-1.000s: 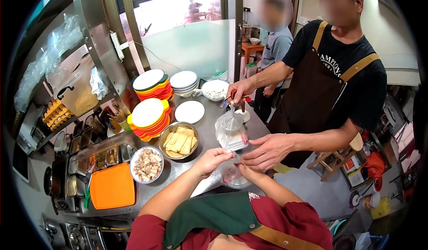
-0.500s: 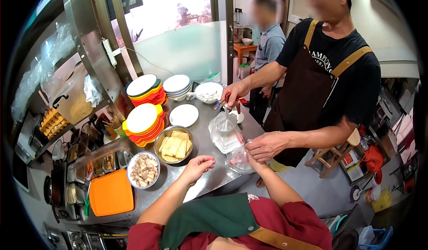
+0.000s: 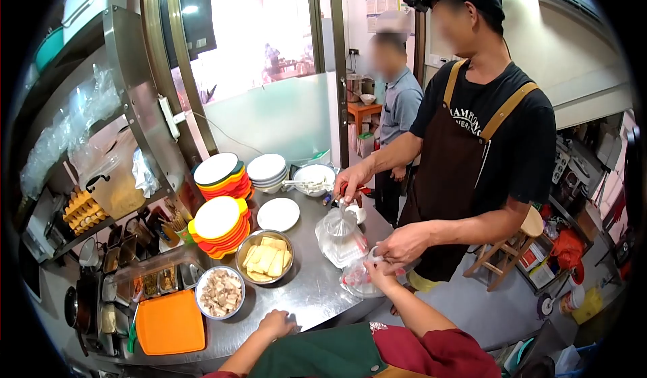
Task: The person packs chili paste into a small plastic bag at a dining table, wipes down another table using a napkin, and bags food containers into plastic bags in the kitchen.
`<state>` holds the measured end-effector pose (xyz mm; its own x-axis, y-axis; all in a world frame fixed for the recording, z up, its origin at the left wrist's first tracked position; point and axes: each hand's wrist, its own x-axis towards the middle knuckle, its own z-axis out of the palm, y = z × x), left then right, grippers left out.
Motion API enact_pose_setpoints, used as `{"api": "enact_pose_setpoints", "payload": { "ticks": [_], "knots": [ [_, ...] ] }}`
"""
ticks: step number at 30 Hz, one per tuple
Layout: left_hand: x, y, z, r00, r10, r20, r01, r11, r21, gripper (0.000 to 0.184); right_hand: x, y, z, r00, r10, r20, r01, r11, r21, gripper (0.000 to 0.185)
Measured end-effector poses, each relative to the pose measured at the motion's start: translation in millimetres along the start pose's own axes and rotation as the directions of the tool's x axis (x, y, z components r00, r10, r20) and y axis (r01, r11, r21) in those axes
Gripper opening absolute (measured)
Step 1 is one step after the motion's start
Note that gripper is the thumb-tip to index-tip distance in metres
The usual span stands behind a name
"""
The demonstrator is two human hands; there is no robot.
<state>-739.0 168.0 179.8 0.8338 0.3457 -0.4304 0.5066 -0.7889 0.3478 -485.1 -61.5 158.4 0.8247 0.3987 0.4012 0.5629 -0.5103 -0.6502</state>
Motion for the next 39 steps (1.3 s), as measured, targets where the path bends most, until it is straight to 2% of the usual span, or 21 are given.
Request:
{"api": "enact_pose_setpoints", "payload": {
  "ticks": [5, 7, 8, 10, 14, 17, 20, 22, 24, 25, 26, 27, 28, 30, 31, 32, 33, 35, 37, 38, 39],
  "knots": [
    [-13, -16, 7, 0.991, -0.134, -0.027, 0.135, 0.989, 0.063, 0.061, -3, -15, -13, 0.999, 0.040, 0.021, -0.041, 0.995, 0.086, 0.034],
    [-12, -21, 11, 0.991, -0.133, 0.019, 0.131, 0.987, 0.092, 0.063, -4, -23, -23, 0.976, 0.186, 0.113, -0.185, 0.983, -0.021, 0.037],
    [-11, -22, 12, 0.988, -0.137, 0.068, 0.129, 0.985, 0.118, 0.065, -5, -23, -24, 0.977, 0.185, 0.110, -0.184, 0.983, -0.021, 0.037],
    [-11, -22, 13, 0.990, -0.127, 0.064, 0.119, 0.986, 0.119, 0.064, -7, -27, -29, 0.996, 0.072, 0.049, -0.069, 0.996, -0.057, 0.039],
    [-8, -26, 20, 0.993, -0.110, 0.051, 0.102, 0.986, 0.134, 0.062, -6, -50, -45, 0.998, 0.060, 0.013, -0.058, 0.990, -0.129, 0.034],
    [-9, -27, 22, 0.994, -0.100, 0.040, 0.093, 0.985, 0.147, 0.062, -1, -57, -58, 0.996, -0.067, -0.063, 0.068, 0.998, 0.004, 0.017],
    [-11, -25, 24, 0.996, -0.087, 0.004, 0.086, 0.984, 0.159, 0.062, 0, -76, -81, 0.995, -0.057, -0.076, 0.060, 0.998, 0.037, 0.016],
    [-12, -24, 28, 0.995, -0.101, -0.016, 0.102, 0.981, 0.167, 0.063, 4, -70, -82, 0.991, -0.109, -0.076, 0.117, 0.987, 0.107, 0.022],
    [-10, -21, 31, 0.994, -0.104, -0.038, 0.110, 0.974, 0.200, 0.065, 4, -67, -79, 0.940, -0.133, -0.315, 0.217, 0.944, 0.249, 0.031],
    [-9, -20, 29, 0.993, -0.115, -0.009, 0.114, 0.972, 0.206, 0.067, 0, -68, -87, 0.938, -0.203, -0.282, 0.240, 0.965, 0.103, 0.044],
    [-8, -16, 24, 0.992, -0.124, 0.021, 0.117, 0.971, 0.211, 0.068, 0, -74, -90, 0.944, -0.198, -0.263, 0.235, 0.965, 0.119, 0.044],
    [-10, -10, 21, 0.990, -0.136, -0.035, 0.141, 0.960, 0.243, 0.056, 1, -78, -95, 0.936, -0.220, -0.276, 0.265, 0.955, 0.136, 0.046],
    [-9, -5, 11, 0.988, -0.151, -0.030, 0.154, 0.958, 0.242, 0.056, 3, -81, -100, 0.926, -0.242, -0.290, 0.294, 0.944, 0.150, 0.049],
    [-9, 8, -9, 0.986, -0.161, 0.054, 0.160, 0.987, 0.005, 0.035, 2, -79, -106, 0.920, -0.278, -0.278, 0.329, 0.931, 0.157, 0.048],
    [-5, 10, -3, 0.956, -0.144, -0.255, 0.105, 0.981, -0.161, 0.019, -1, -74, -106, 0.884, -0.314, -0.348, 0.357, 0.932, 0.066, 0.045],
    [2, 9, -3, 0.899, -0.127, -0.420, -0.002, 0.956, -0.294, 0.020, -3, -69, -105, 0.839, -0.356, -0.411, 0.379, 0.925, -0.026, 0.042],
    [8, 9, -1, 0.847, -0.133, -0.514, -0.136, 0.881, -0.453, 0.022, -6, -64, -103, 0.809, -0.402, -0.429, 0.402, 0.911, -0.095, 0.037],
    [-1, 46, -32, 0.795, -0.175, -0.581, -0.362, 0.631, -0.686, 0.028, -13, -61, -98, 0.842, -0.418, -0.342, 0.448, 0.894, 0.010, 0.036],
    [-33, 95, -83, 0.736, -0.051, -0.675, -0.555, 0.526, -0.644, 0.028, -16, -67, -85, 0.886, -0.409, -0.218, 0.449, 0.873, 0.187, 0.031],
    [-54, 116, -106, 0.687, 0.051, -0.725, -0.680, 0.397, -0.616, 0.023, -15, -69, -73, 0.882, -0.432, -0.185, 0.465, 0.859, 0.212, 0.031],
    [-80, 137, -126, 0.636, 0.150, -0.757, -0.756, 0.316, -0.573, 0.014, -15, -70, -58, 0.907, -0.406, -0.109, 0.418, 0.840, 0.346, 0.028]
  ]
}}
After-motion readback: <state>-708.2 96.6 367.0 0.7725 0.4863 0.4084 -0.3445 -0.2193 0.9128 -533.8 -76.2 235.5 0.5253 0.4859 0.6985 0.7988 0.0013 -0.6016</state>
